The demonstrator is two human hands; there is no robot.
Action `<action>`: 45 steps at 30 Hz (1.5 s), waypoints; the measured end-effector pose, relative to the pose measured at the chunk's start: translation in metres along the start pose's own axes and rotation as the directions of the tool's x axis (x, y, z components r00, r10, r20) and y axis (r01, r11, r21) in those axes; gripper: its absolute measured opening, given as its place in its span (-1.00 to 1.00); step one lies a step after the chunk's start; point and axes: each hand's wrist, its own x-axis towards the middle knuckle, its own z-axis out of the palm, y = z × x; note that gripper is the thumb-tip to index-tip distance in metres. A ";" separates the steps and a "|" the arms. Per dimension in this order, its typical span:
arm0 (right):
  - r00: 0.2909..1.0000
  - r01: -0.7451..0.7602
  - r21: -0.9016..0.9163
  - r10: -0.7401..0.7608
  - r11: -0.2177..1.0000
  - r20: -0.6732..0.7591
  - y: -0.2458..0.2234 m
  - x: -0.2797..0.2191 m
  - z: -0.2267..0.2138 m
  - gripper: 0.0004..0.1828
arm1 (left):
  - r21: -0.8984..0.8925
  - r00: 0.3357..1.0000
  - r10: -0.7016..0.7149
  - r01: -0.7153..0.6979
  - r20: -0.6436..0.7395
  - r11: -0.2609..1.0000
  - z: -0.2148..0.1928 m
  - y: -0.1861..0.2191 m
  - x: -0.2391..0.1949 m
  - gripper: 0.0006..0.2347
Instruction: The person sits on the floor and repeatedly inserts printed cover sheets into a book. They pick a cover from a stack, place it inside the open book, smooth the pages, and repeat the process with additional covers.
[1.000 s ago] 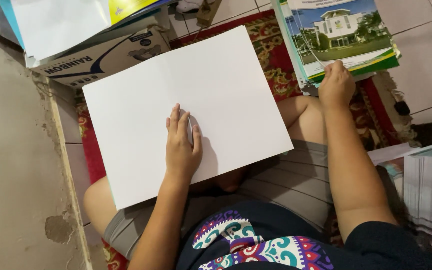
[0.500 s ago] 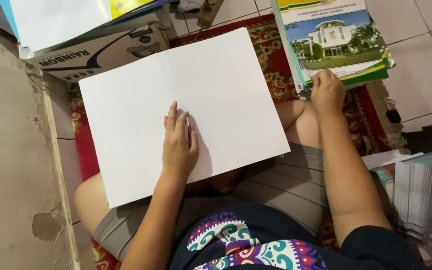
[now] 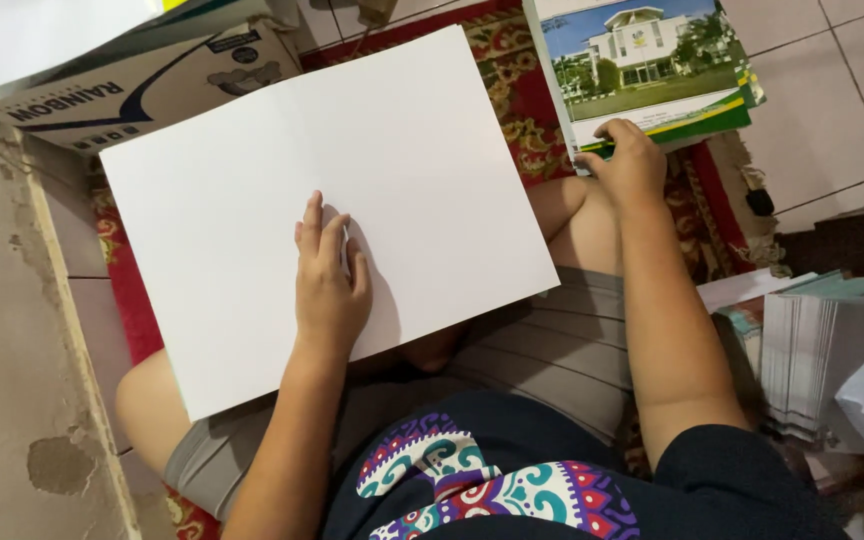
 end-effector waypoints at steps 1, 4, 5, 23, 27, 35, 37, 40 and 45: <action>1.000 0.000 0.000 0.000 1.000 0.002 -0.003 -0.002 -0.004 -0.58 | 0.000 1.000 -0.001 0.001 0.001 1.000 0.000 0.001 -0.001 -0.73; 0.996 -0.025 -0.024 0.027 0.999 0.087 -0.007 -0.004 -0.009 -0.52 | 0.003 1.000 -0.006 0.006 0.001 1.000 0.000 0.002 0.000 -0.73; 0.995 -0.034 -0.037 0.037 0.999 0.087 -0.004 -0.003 -0.006 -0.54 | -0.003 1.000 -0.012 0.012 0.001 1.000 -0.001 0.002 0.000 -0.74; 0.997 0.068 -0.033 -0.069 0.997 -0.020 -0.006 -0.001 -0.002 -0.58 | 0.006 0.998 -0.047 0.046 0.044 0.999 -0.003 0.006 0.001 -0.75; 0.996 0.082 -0.028 -0.083 0.996 -0.027 0.000 0.001 0.004 -0.63 | 0.008 0.997 -0.052 0.051 0.051 0.999 -0.003 0.002 0.001 -0.76; 0.995 0.103 -0.006 -0.103 0.995 0.012 -0.006 0.001 -0.009 -0.67 | -0.040 0.998 0.002 0.000 0.056 0.999 -0.005 -0.002 0.002 -0.73; 0.994 0.109 0.020 -0.109 0.994 0.029 -0.005 -0.002 -0.013 -0.64 | -0.069 0.997 0.027 -0.023 0.066 0.997 -0.003 -0.002 0.002 -0.71; 0.995 0.053 -0.017 -0.051 0.998 0.086 -0.003 -0.005 -0.009 -0.63 | -0.031 0.998 -0.009 0.011 0.058 0.999 -0.002 -0.001 0.001 -0.72; 0.987 0.122 0.006 -0.122 0.993 0.108 0.018 0.000 -0.007 -0.71 | -0.036 0.998 -0.023 0.025 0.051 0.999 -0.004 0.003 0.002 -0.76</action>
